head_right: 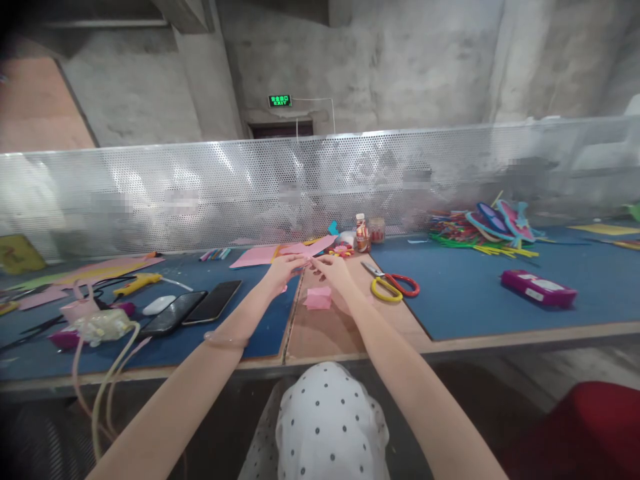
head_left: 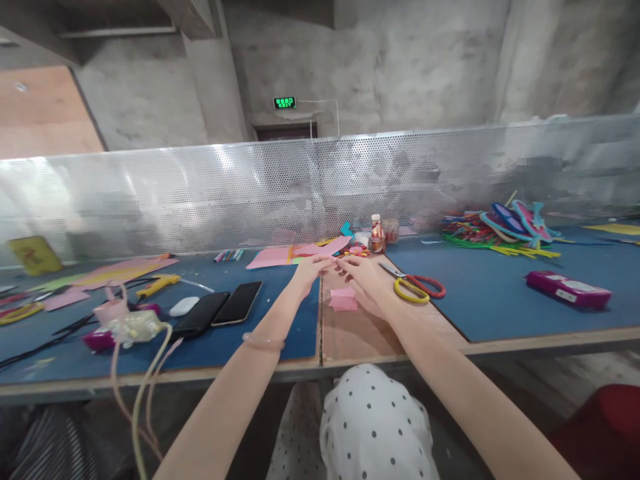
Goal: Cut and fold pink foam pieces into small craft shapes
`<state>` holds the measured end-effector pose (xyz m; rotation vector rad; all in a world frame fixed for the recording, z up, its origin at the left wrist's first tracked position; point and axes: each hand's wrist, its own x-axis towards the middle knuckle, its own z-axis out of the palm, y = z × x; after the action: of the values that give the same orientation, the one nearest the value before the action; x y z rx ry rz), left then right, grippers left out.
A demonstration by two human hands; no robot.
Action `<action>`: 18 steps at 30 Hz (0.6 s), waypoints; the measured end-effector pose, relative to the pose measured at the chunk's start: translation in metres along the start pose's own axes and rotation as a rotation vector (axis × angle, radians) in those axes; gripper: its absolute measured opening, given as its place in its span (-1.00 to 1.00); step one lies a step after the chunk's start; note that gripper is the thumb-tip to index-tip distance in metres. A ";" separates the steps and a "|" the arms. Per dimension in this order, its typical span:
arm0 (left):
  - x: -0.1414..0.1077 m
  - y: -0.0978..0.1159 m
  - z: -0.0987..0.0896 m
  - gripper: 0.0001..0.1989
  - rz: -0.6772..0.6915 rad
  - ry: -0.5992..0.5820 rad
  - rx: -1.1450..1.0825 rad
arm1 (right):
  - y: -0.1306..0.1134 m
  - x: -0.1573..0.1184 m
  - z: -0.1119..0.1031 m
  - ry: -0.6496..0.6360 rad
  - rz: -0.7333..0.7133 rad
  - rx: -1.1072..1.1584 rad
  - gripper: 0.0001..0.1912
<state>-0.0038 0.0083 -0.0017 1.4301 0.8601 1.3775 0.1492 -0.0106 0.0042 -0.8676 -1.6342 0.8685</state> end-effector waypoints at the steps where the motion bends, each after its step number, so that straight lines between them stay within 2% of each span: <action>1: 0.000 0.000 0.000 -0.77 0.000 0.003 -0.002 | 0.000 0.000 0.000 0.003 -0.003 -0.005 -0.82; 11: 0.003 -0.005 -0.001 -0.70 0.017 0.020 0.035 | -0.004 -0.003 0.001 0.044 -0.064 -0.073 -0.79; 18: 0.003 -0.003 -0.001 -0.79 0.020 0.038 -0.002 | -0.006 -0.003 0.002 0.001 0.007 -0.036 -0.83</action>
<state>-0.0036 0.0122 -0.0032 1.4184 0.8711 1.4238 0.1472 -0.0164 0.0071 -0.8990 -1.6516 0.8451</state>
